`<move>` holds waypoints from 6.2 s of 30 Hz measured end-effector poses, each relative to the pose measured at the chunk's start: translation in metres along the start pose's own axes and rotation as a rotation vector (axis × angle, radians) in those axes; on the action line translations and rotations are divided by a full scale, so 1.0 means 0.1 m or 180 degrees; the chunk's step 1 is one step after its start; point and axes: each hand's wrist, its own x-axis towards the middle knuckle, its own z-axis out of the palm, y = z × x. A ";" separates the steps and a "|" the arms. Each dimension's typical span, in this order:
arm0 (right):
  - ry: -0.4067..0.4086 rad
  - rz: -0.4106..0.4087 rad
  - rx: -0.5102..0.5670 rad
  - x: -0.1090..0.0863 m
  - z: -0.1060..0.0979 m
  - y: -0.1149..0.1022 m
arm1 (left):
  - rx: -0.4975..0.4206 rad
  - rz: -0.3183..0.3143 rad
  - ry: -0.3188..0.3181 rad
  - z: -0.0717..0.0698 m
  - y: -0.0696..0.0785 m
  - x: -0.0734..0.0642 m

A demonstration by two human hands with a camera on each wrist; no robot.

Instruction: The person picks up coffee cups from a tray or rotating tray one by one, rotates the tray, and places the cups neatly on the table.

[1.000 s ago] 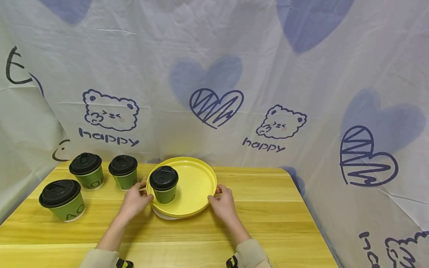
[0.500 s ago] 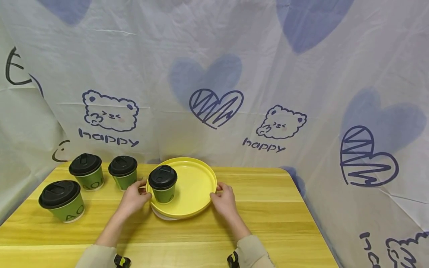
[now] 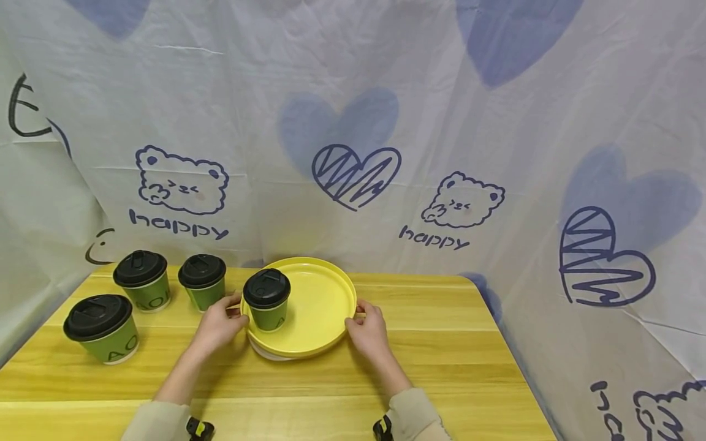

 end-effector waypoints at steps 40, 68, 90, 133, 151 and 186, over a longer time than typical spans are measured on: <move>0.0042 0.0012 0.0124 -0.10 0.01 -0.01 | 0.0149 -0.0027 -0.0149 -0.01 0.06 0.03; 0.0235 -0.0233 -0.1413 0.02 0.00 0.01 | 0.0223 0.0070 -0.0127 0.03 0.03 0.00; -0.0081 -0.0765 -0.2746 0.12 -0.05 0.07 | 0.0285 0.0093 -0.0102 0.01 0.06 -0.05; -0.0111 -0.0748 -0.2595 0.14 -0.04 0.15 | -0.0256 0.0423 0.0367 0.27 0.19 0.17; -0.0049 -0.0778 -0.2560 0.12 -0.03 0.12 | -0.0335 0.0433 0.0398 0.29 0.19 0.19; -0.0059 -0.0734 -0.2564 0.12 -0.02 0.12 | -0.0461 0.0559 0.0593 0.06 0.49 -0.06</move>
